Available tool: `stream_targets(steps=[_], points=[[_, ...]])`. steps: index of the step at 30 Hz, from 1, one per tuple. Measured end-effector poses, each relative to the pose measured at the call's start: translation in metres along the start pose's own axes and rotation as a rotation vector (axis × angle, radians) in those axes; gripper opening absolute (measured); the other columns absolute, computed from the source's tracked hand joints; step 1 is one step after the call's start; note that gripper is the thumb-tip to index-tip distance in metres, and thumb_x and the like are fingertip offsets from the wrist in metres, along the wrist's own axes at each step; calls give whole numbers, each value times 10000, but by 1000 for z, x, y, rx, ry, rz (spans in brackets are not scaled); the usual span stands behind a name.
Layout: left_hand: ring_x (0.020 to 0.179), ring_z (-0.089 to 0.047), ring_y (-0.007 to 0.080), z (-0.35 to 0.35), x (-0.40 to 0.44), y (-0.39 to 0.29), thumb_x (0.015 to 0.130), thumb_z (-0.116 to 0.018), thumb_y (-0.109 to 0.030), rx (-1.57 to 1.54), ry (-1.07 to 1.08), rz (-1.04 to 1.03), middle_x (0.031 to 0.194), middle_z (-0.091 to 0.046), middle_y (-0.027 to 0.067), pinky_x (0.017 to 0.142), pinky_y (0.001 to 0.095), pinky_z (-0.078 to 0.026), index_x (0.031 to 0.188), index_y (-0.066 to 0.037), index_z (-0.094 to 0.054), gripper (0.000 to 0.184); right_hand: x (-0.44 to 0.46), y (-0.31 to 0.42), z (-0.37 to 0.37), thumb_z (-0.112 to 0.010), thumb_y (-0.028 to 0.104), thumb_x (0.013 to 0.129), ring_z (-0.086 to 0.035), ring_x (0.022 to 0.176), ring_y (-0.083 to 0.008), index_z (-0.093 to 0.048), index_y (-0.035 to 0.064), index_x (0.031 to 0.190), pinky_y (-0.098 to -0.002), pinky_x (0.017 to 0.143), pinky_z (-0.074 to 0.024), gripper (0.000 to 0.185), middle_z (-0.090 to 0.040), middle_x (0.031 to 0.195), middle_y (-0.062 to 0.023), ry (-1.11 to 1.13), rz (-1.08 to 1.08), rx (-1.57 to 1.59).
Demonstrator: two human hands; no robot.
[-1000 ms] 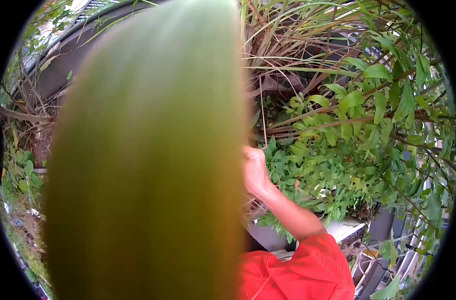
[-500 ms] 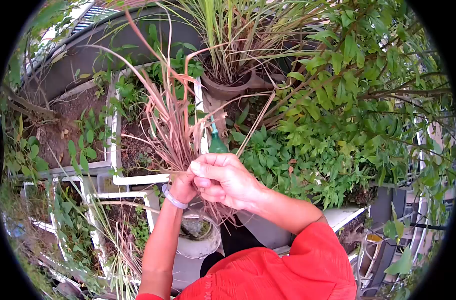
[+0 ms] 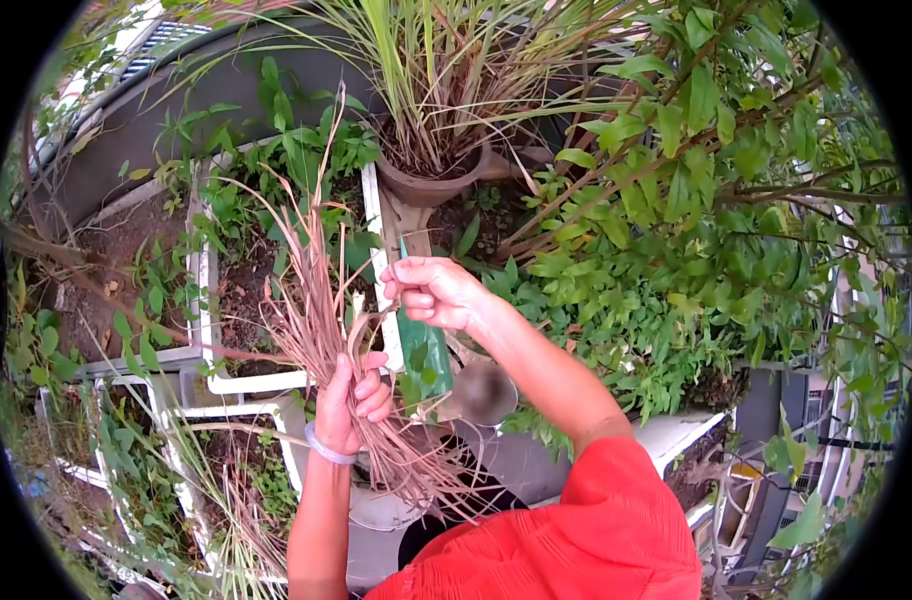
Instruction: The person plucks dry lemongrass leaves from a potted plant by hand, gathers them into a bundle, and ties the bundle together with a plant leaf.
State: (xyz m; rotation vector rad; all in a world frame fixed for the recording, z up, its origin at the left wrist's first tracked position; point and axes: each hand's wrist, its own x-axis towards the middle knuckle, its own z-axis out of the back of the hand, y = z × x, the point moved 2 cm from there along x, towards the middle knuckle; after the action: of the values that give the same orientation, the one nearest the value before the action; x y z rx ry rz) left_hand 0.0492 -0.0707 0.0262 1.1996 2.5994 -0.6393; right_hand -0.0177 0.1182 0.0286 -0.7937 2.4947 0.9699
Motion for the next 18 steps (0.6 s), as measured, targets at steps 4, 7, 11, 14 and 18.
stream_targets(steps=[4, 7, 11, 14, 18], points=[[420, -271, 62, 13, 26, -1, 883, -442, -314, -4, -229, -59, 528, -286, -42, 394, 211, -274, 783, -68, -486, 270, 30, 43, 76, -543, 132, 814, -371, 463, -67, -525, 22, 899, -193, 408, -308, 140, -571, 738, -72, -409, 171, -133], [408, -271, 68, 13, 37, -2, 873, -466, -311, 6, -261, -45, 522, -291, -39, 379, 214, -267, 753, -84, -458, 257, 63, 101, 138, -518, 86, 804, -413, 436, -78, -558, -4, 837, -229, 352, -316, 104, -590, 676, -90, -824, 592, -288], [404, -273, 66, 11, 45, 3, 865, -479, -328, 102, -324, -22, 525, -288, -40, 377, 210, -260, 750, -81, -448, 274, 86, 161, 154, -547, 86, 779, -457, 419, -92, -618, -15, 838, -218, 410, -363, 137, -595, 648, -56, -1156, 986, -484], [409, -275, 61, 6, 47, 4, 858, -490, -345, 152, -381, -15, 531, -283, -44, 385, 202, -255, 745, -78, -447, 293, 107, 186, 163, -572, 28, 733, -510, 460, -110, -604, -7, 924, -232, 404, -381, 197, -589, 665, -52, -1153, 1067, -231], [414, -274, 63, 12, 53, 5, 865, -481, -337, 145, -437, -35, 530, -282, -41, 385, 208, -255, 747, -82, -442, 283, 132, 210, 180, -577, 2, 751, -524, 511, -109, -502, 31, 1126, -207, 400, -374, 384, -580, 683, -57, -1008, 1076, -458]])
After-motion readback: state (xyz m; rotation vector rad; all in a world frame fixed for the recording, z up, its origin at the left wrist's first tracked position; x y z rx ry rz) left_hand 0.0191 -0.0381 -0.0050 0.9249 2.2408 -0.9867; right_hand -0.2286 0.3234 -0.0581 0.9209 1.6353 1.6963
